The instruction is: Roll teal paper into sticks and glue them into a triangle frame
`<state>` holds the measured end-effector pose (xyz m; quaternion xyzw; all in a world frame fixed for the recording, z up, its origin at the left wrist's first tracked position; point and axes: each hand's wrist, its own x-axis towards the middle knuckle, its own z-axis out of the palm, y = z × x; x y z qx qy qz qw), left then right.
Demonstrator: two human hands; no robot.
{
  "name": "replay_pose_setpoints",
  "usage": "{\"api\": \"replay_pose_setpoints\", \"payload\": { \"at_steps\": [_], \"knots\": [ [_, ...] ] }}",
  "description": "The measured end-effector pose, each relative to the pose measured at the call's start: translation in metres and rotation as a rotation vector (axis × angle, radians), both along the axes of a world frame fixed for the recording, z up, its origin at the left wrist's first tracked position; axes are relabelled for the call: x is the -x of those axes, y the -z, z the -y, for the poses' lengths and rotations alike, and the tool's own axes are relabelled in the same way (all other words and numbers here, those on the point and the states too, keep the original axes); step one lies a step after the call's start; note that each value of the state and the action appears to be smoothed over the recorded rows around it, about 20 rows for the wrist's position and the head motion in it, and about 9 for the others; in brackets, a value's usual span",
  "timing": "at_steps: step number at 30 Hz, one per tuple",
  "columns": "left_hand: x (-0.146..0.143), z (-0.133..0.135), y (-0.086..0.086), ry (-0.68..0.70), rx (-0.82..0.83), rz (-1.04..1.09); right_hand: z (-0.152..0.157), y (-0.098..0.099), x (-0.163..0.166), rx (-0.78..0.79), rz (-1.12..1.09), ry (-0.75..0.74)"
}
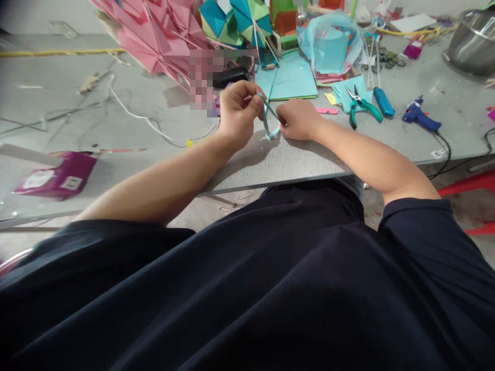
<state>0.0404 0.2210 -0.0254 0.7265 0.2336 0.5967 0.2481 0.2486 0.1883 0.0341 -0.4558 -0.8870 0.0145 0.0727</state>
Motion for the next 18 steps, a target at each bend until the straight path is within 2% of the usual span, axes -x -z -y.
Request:
{"api": "replay_pose_setpoints", "payload": {
  "at_steps": [8,18],
  "knots": [
    [-0.0025,0.0004,0.0003,-0.011,-0.048,0.008,0.0040,-0.0014,0.0044,-0.019,0.029,0.011],
    [-0.0023,0.0012,-0.0018,-0.002,-0.026,0.014,0.0008,0.0017,0.0051,-0.036,0.027,0.000]
  ]
}}
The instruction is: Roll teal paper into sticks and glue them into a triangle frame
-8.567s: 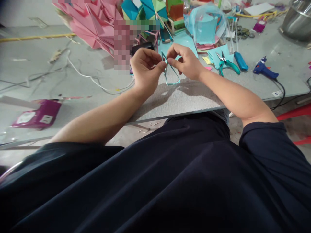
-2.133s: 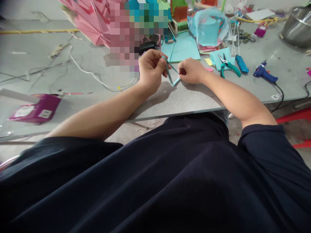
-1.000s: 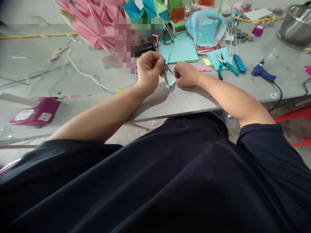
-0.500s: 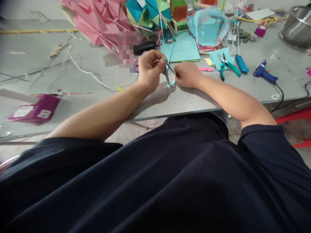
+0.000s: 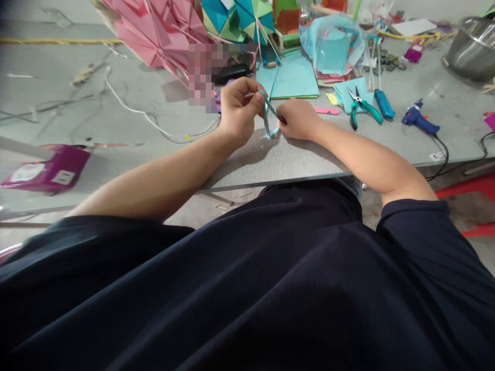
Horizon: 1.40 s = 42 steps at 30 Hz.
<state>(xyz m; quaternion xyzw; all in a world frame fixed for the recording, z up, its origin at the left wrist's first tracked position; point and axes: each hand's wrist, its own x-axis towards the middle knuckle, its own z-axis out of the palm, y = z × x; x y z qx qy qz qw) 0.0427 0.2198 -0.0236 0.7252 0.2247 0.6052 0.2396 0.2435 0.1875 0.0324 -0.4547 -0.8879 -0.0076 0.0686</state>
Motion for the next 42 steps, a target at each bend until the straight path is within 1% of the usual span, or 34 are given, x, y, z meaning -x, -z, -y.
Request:
{"api": "replay_pose_setpoints", "payload": {
  "at_steps": [8,14,21,26,33,37,42],
  "knots": [
    [0.002,0.000,-0.001,-0.005,0.018,-0.010,0.001,-0.002,-0.002,-0.010,-0.011,-0.011],
    [0.006,-0.008,0.004,0.019,0.043,-0.024,0.001,-0.003,0.001,-0.002,0.002,-0.020],
    [0.006,-0.010,0.007,-0.033,0.036,-0.015,-0.001,-0.002,0.002,0.023,-0.012,-0.027],
    [0.004,-0.009,0.006,-0.027,0.041,0.002,0.000,-0.003,0.000,0.050,-0.032,-0.043],
    [0.006,-0.011,0.008,-0.011,0.082,-0.006,-0.001,0.000,0.000,0.066,-0.049,-0.010],
    [0.006,-0.010,0.010,-0.026,0.081,-0.024,-0.002,0.002,0.000,0.044,-0.057,-0.018],
    [0.006,-0.010,0.009,-0.020,0.081,-0.016,-0.002,0.003,0.001,0.041,-0.065,0.014]
  ]
}}
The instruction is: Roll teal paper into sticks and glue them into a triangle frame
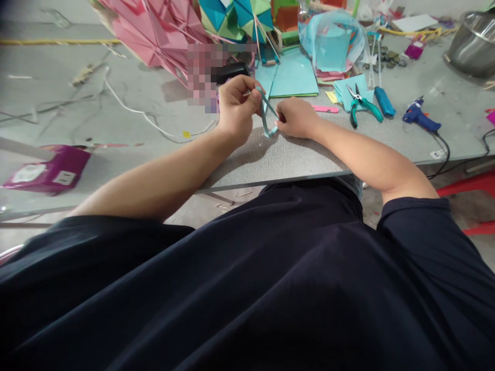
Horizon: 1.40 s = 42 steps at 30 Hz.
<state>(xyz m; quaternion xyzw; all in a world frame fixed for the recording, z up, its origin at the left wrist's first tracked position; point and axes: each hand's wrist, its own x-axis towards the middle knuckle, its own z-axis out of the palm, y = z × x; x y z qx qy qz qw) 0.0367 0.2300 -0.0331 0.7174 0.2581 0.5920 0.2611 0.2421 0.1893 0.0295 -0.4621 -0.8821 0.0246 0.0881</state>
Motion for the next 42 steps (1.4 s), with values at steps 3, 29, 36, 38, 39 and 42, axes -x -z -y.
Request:
{"api": "replay_pose_setpoints", "payload": {
  "at_steps": [3,29,36,38,39,42],
  "knots": [
    [0.000,-0.001,0.000,-0.005,0.001,0.004,0.000,0.000,0.001,0.004,0.010,0.017],
    [-0.004,0.009,-0.003,-0.014,-0.043,0.007,0.003,-0.007,0.000,-0.014,0.016,0.021],
    [-0.006,0.008,-0.004,-0.008,-0.029,0.034,0.007,-0.007,0.002,-0.023,0.044,0.037],
    [-0.005,0.007,-0.004,-0.007,-0.024,0.030,0.008,-0.007,0.002,-0.029,0.047,0.045],
    [-0.004,0.007,-0.003,-0.007,-0.023,0.024,0.009,-0.008,0.003,-0.034,0.048,0.046],
    [-0.003,0.007,-0.002,0.002,-0.032,-0.004,0.012,-0.010,0.003,-0.037,0.051,0.046]
  ]
}}
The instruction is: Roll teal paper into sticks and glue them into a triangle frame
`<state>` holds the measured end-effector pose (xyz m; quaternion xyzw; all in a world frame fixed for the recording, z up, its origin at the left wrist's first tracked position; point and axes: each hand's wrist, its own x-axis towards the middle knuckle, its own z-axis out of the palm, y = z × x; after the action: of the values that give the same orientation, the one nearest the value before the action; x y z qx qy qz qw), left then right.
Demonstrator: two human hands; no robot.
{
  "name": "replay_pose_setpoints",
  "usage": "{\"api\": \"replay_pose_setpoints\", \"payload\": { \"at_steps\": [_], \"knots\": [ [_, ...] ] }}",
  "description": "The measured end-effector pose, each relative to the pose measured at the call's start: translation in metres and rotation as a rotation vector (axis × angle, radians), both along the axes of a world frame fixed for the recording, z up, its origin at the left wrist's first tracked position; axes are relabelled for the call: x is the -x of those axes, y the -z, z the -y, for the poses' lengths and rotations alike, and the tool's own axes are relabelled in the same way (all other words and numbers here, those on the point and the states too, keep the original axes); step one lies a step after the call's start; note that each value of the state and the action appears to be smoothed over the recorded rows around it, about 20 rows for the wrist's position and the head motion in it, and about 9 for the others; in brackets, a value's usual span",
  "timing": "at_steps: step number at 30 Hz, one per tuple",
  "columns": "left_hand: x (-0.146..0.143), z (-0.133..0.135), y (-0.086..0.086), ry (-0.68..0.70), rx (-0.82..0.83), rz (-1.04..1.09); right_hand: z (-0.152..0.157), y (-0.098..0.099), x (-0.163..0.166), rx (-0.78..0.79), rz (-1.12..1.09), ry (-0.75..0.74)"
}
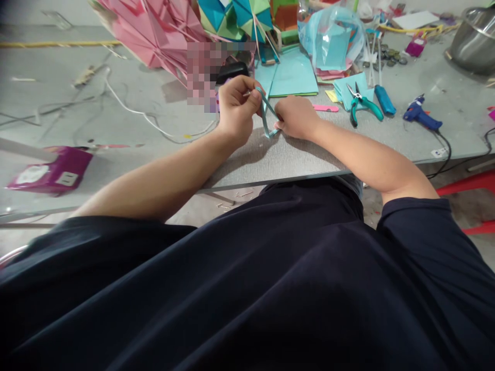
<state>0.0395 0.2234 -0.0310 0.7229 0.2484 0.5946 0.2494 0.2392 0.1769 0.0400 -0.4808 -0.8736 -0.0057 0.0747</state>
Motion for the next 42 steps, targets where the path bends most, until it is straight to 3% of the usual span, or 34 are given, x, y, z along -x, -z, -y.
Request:
{"api": "replay_pose_setpoints", "payload": {
  "at_steps": [19,42],
  "knots": [
    [-0.004,0.011,-0.011,0.015,0.032,0.058,0.004,-0.003,0.000,0.037,-0.037,0.016],
    [-0.003,0.011,-0.008,-0.018,-0.019,0.059,0.004,-0.001,0.000,-0.010,-0.005,-0.007]
  ]
}}
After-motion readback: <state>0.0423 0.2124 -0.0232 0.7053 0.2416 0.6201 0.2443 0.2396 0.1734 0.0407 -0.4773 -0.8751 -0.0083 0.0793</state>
